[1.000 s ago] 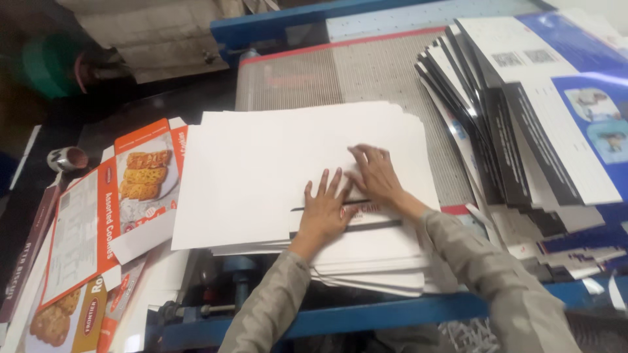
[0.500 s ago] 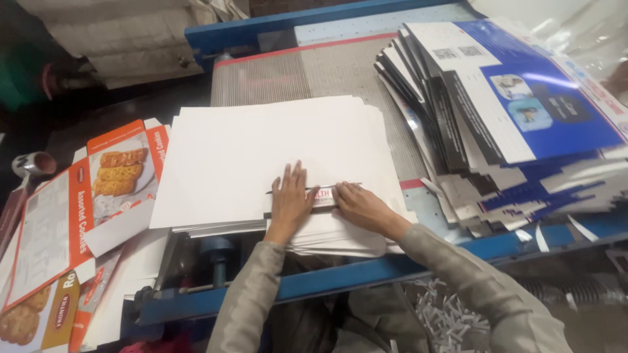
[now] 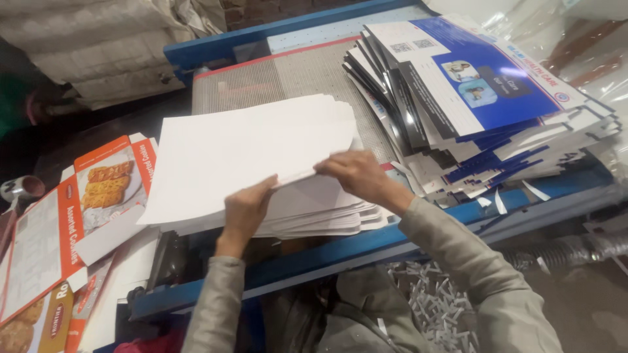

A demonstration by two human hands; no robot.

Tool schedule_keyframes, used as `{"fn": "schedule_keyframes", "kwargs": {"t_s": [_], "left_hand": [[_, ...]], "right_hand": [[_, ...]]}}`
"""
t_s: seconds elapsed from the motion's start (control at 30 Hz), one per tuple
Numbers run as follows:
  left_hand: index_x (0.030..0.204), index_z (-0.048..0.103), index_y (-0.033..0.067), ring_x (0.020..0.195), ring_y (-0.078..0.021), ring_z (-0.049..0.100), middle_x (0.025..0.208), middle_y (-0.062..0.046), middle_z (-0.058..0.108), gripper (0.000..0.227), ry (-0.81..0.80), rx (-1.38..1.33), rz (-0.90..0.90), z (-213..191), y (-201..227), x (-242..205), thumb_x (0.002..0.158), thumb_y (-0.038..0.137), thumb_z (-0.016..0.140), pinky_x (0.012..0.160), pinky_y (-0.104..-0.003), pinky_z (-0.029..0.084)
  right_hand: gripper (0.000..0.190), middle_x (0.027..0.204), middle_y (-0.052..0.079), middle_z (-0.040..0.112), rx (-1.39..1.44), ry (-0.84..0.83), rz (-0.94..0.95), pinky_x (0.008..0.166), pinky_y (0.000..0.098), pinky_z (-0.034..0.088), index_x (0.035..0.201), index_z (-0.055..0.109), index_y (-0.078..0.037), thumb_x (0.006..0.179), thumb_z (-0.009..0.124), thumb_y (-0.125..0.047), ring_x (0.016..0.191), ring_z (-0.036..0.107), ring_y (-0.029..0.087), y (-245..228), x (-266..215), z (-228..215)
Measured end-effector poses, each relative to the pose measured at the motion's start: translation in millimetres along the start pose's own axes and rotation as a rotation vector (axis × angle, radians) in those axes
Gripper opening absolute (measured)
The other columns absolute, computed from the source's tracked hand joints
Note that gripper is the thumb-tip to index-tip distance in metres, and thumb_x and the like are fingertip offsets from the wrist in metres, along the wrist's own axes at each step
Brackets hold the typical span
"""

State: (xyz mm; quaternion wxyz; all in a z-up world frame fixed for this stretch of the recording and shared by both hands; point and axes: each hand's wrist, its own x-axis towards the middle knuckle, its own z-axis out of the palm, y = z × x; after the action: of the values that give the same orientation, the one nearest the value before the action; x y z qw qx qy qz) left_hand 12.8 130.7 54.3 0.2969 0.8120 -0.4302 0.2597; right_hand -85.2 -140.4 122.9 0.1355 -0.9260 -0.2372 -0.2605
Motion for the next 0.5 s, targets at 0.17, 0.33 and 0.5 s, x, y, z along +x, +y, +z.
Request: {"fn": "schedule_keyframes", "kwargs": {"t_s": [0.17,0.33,0.5], "left_hand": [[0.122,0.076,0.0104,0.068,-0.0246,0.07,0.091,-0.013,0.076,0.026,0.224,0.042,0.183,-66.2,7.1,43.1,0.098,0.005,0.07,0.059,-0.037,0.054],[0.138,0.056,0.009,0.106,-0.0228,0.065,0.127,-0.013,0.066,0.027,0.642,-0.487,-0.239,-117.4,-7.8,115.7,0.117,0.025,0.064,0.092,-0.036,0.055],[0.133,0.05,-0.0069,0.129,-0.0293,0.064,0.129,-0.017,0.062,0.041,0.625,-1.477,-0.107,-150.7,9.2,192.1,0.106,0.018,0.067,0.119,-0.043,0.057]], "right_hand": [[0.018,0.123,0.002,0.076,-0.261,0.503,-0.194,0.112,0.0412,0.055,0.124,0.071,-0.018,0.106,0.069,-0.02,0.119,0.073,0.019,-31.0,18.7,-77.1],[0.079,0.166,0.015,0.017,-0.234,0.52,-0.136,0.13,0.0548,0.022,0.166,0.018,-0.018,0.111,0.065,-0.053,0.156,0.017,0.037,-62.9,-2.1,-101.7],[0.093,0.176,0.012,-0.02,-0.747,0.316,-0.316,0.131,0.061,-0.008,0.169,-0.011,-0.043,0.108,0.059,-0.051,0.165,-0.013,0.034,-28.7,-46.3,-77.6]]}}
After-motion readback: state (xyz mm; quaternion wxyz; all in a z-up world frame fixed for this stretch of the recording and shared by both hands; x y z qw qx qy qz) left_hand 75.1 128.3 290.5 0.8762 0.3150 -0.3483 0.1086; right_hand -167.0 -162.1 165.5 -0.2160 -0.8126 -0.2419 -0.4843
